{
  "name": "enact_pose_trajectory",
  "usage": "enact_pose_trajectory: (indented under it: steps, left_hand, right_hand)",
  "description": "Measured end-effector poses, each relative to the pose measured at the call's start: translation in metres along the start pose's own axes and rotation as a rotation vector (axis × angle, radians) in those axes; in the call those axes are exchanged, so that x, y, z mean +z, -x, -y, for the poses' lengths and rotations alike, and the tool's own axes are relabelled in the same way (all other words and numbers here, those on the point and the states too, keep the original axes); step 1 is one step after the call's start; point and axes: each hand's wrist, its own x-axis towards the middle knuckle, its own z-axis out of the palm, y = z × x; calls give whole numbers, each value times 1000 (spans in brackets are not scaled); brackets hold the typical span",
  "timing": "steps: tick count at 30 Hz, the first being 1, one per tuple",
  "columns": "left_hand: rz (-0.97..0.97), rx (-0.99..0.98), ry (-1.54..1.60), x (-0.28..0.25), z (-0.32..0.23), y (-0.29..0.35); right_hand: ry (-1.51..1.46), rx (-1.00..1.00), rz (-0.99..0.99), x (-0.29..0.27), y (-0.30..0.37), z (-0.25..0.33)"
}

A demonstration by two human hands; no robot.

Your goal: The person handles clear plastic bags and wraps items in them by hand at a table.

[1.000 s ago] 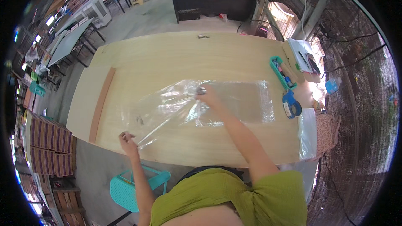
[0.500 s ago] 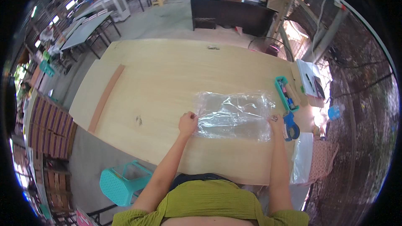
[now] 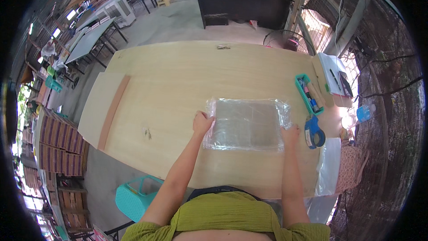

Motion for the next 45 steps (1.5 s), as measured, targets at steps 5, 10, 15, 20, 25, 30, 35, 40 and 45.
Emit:
enact_pose_trajectory:
  steps: [5, 10, 15, 20, 25, 30, 35, 40, 45]
  left_hand:
    - [41, 82, 49, 10, 19, -6]
    - [-87, 71, 233, 7, 31, -11]
    - [107, 116, 477, -29, 10, -4]
    - [115, 446, 835, -77, 10, 10]
    - [4, 622, 667, -86, 8, 33]
    - [95, 484, 462, -67, 81, 23]
    - [385, 245, 733, -98, 34, 48]
    - [433, -79, 846, -75, 114, 70]
    - [371, -226, 839, -52, 124, 72]
  right_hand:
    - [-193, 68, 283, -22, -1, 14]
    - [-113, 3, 225, -7, 3, 28]
    - [-608, -127, 318, -4, 0, 21]
    - [-954, -204, 408, -66, 20, 31]
    - [-1052, -492, 439, -92, 25, 26]
    - [-913, -214, 562, -72, 45, 52]
    - [-949, -126, 683, -86, 14, 32]
    - [-509, -164, 890, -14, -9, 46]
    - [-824, 13, 1029, 25, -12, 23]
